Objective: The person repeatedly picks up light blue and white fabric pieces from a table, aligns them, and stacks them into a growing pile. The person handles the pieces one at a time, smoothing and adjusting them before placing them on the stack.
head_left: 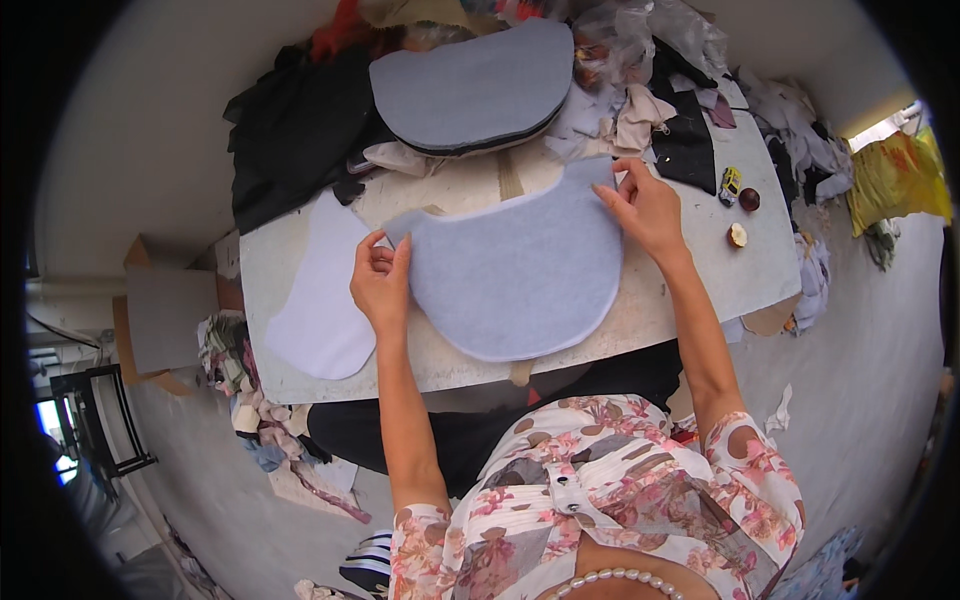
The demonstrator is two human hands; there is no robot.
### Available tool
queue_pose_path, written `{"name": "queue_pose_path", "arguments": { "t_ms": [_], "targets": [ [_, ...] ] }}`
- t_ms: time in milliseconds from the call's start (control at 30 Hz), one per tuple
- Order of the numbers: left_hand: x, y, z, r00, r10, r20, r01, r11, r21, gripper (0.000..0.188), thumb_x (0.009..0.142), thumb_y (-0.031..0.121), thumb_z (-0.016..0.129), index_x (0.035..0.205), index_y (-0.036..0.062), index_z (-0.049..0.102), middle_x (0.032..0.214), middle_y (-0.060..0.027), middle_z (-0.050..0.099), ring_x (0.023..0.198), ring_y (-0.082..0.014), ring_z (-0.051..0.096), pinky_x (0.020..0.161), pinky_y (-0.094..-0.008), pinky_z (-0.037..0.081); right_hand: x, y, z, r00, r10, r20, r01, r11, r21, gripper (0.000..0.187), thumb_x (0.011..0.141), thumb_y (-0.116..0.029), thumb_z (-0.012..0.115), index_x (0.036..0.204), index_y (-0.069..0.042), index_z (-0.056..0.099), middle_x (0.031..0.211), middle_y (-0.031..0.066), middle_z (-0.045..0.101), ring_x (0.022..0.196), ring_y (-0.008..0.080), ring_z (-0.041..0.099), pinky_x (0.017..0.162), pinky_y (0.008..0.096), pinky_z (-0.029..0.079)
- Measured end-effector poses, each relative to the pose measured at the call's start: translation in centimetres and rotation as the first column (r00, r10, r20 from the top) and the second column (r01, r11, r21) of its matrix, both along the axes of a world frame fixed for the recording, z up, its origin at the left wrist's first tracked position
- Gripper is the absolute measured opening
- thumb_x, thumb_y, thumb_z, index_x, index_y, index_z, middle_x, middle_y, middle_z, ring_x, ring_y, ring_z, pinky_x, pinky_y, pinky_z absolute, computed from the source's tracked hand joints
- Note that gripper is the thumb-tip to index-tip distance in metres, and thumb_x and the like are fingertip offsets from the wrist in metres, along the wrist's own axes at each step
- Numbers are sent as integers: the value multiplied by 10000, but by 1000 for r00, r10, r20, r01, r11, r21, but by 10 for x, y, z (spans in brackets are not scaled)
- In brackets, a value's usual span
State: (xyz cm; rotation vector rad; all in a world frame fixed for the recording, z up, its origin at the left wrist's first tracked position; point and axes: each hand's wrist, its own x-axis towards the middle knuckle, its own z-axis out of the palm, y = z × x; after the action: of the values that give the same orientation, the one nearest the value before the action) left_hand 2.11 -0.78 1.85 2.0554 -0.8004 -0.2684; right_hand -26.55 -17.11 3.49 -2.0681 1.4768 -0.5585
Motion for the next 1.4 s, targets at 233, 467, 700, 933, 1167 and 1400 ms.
{"name": "queue_pose_path", "arguments": {
  "t_ms": [233,467,700,933,1167,1400],
  "targets": [
    [-18,7,-10,728,-478,491,381,878,290,571,890,445,548,1361,127,491,1517,-142,277,1421,-374,167,1114,-591,60,15,29,-13,870,382,-312,-476,814,-332,647,890,-503,521,1432,-176,388,1524,167,226,1434,355,109,1136,570,58],
    [-18,8,-15,748,-527,402,416,846,335,608,886,473,536,1386,134,467,1525,-148,256,1424,-379,148,1114,-602,44,22,29,-15,855,370,-364,-490,806,-333,610,877,-454,561,1397,-166,426,1490,171,279,1407,356,173,1117,563,109],
    [-15,10,4,804,-393,447,380,917,123,581,899,469,529,1372,136,477,1520,-163,255,1423,-380,151,1114,-592,48,114,-24,33,844,473,252,-300,807,-510,253,738,-215,741,935,-76,665,909,76,651,816,276,601,716,386,472],
    [-10,-9,12,940,-332,76,340,906,-252,472,960,362,520,1317,52,505,1386,-161,464,1293,-328,422,1070,-442,307,196,-69,14,892,448,-53,-394,716,-576,114,758,-178,689,770,-72,650,806,89,630,884,286,586,722,405,479],
    [5,-65,13,161,-457,-875,-143,866,-479,579,895,443,621,1269,18,501,1217,-106,591,1146,-242,559,950,-381,474,154,-40,46,769,639,-2,-571,687,-449,50,761,-111,638,772,-66,658,826,108,648,868,304,597,711,407,488],
    [20,-87,24,673,-371,-640,-87,820,-566,380,799,244,780,1089,36,650,1027,-28,661,976,-121,593,873,-263,451,109,-17,84,653,757,-7,-708,607,-360,298,731,-130,707,1019,-96,641,1023,91,645,1016,300,574,825,402,479]
  ]
}}
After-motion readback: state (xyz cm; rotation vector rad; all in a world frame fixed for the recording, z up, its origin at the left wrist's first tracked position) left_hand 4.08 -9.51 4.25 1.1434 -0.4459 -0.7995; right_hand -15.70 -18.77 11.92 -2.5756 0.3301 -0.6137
